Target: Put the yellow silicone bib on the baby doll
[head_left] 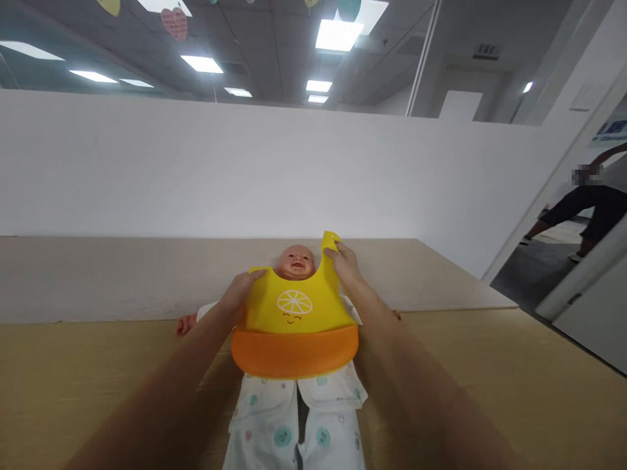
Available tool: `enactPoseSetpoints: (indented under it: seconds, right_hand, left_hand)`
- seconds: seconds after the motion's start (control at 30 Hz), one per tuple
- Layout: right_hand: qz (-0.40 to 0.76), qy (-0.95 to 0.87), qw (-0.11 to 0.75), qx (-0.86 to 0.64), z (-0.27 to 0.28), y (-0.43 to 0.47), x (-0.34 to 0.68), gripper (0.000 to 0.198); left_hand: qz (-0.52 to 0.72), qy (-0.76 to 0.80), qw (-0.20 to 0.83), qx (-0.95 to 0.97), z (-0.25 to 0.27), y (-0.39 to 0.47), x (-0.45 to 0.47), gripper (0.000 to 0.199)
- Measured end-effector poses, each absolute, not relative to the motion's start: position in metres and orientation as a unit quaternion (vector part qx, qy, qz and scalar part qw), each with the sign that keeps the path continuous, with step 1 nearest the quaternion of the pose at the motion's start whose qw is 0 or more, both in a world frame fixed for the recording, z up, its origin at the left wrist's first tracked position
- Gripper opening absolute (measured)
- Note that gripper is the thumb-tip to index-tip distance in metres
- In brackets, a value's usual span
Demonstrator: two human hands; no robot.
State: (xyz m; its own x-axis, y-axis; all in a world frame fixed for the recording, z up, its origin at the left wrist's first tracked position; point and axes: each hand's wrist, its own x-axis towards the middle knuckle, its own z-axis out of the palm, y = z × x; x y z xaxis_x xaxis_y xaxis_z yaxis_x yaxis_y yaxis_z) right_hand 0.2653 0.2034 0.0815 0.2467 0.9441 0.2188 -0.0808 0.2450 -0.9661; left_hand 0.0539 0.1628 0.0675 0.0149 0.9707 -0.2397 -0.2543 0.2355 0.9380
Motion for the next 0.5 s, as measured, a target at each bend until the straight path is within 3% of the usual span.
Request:
enactPoseSetpoints:
  seconds: [0.27, 0.5]
  right_hand:
    - [0.492, -0.366, 0.632, -0.474, 0.047, 0.229, 0.264, 0.007]
    - [0.593, -0.311, 0.59, -0.45, 0.047, 0.22, 0.26, 0.012]
  left_hand:
    - [0.435, 0.547, 0.631, 0.337, 0.054, 0.186, 0.056, 0.024]
    - [0.421, 0.439, 0.733, 0.304, 0.032, 0.216, 0.053, 0.02]
